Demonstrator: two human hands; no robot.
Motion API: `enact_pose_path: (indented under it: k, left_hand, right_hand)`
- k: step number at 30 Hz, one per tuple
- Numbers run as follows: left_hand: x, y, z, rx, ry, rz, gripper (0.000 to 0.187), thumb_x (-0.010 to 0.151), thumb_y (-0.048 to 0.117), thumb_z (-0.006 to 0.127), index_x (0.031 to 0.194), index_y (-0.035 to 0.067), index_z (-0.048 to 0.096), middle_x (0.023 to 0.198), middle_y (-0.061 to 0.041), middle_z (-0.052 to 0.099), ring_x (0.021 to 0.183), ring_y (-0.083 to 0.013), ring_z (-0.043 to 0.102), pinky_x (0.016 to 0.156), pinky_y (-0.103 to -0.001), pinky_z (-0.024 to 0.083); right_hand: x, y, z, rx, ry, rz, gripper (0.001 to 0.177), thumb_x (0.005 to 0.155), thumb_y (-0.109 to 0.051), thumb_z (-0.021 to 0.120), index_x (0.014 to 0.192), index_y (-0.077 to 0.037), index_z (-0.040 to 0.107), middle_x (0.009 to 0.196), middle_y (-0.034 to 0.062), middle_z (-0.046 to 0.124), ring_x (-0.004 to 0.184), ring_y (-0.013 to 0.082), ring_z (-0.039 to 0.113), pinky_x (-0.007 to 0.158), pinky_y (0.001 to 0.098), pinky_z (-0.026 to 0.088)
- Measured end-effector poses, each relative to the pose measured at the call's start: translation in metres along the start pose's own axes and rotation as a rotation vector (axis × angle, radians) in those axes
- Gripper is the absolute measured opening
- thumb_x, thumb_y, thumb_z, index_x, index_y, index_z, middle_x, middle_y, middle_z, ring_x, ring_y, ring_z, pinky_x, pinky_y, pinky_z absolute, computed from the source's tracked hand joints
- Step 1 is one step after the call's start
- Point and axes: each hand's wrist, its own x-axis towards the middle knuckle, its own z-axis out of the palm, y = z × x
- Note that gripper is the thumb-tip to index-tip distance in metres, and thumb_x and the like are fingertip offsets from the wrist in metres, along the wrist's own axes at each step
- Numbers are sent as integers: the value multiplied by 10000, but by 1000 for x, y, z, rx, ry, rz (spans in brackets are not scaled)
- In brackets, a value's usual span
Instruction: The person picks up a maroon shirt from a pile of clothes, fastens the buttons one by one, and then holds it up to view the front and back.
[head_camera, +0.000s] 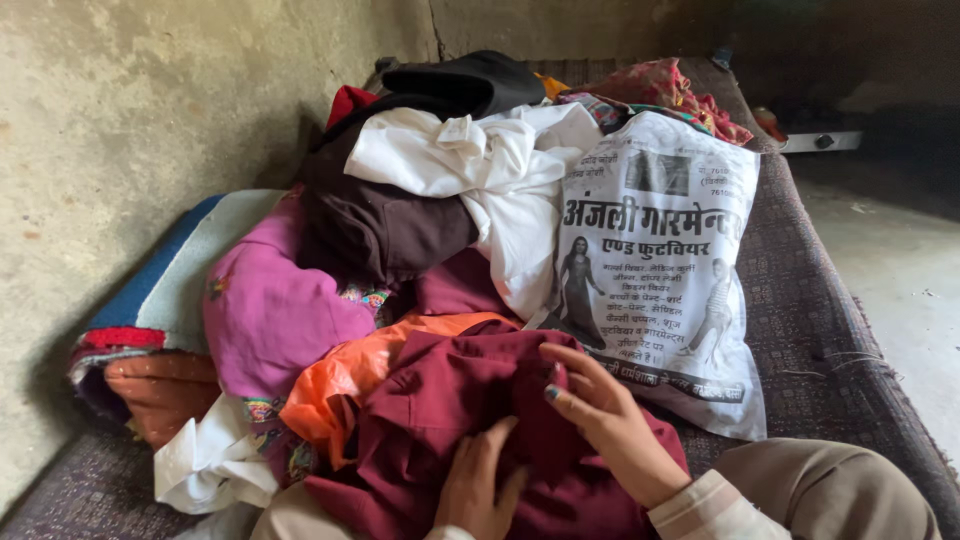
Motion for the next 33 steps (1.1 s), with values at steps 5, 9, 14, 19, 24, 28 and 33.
enact_pose_path:
  k: [5,9,14,19,24,28,33]
  left_hand:
    - [-5,-67,25,-855,133,-557,352,908,132,728,1234,13,672,1096,-119,764,1000,-181,693,898,-288,528]
    - [-23,-119,42,-568,211,-668,321,846,341,735,923,36,673,831,-18,652,790,-100,573,716,-274,470]
    - [-35,-133,46,-491,280,-933,675,833,621,734,568,51,487,582,24,425,597,-118,377,555,-376,341]
    - [-26,-89,29,-675,189,-741,467,871,455,778,822,6,660,775,1,605,731,-99,515,682,-289,437]
    - [-14,-41,4,-1049,11,-524,391,874,175,765,1215,-5,697,1094,-42,731,983,-109,656,901,-253,509]
    - [-15,-50,13,-952,-46,-537,372,894,127,733,1240,-3,694,1117,-29,730,1000,-95,647,916,-260,514]
    - [-27,-87,39,-675,115,-603,319,974,236,649,1144,-11,757,957,-9,728,881,-62,602,821,-238,511]
  right_hand:
    - [-8,-8,26,-212,48,-323,728,879,-103,686,1518,-136,338,1327,105,610,1210,148,620,1017,287,498]
    - [-30,-22,45,-934,184,-646,524,873,-42,724,1361,-51,535,1265,151,595,1110,237,598,948,323,478]
    - [-48,-48,34,-908,406,-675,300,849,23,692,1138,-49,650,999,84,619,815,171,647,748,277,537]
    - [-56,-16,44,-794,-20,-398,282,823,-32,748,1098,-88,719,943,47,699,768,179,739,681,292,590]
    - [-38,5,49,-889,-41,-388,436,834,-128,749,1244,-59,618,1068,108,624,959,266,663,822,359,552]
    - [-26,11,45,-1203,-13,-521,477,840,-197,740,1275,-61,598,1124,116,589,1033,303,591,893,394,500]
    - [-30,12,49,-1350,-38,-684,555,773,-203,747,1280,-45,589,1140,123,583,1026,311,575,851,413,481]
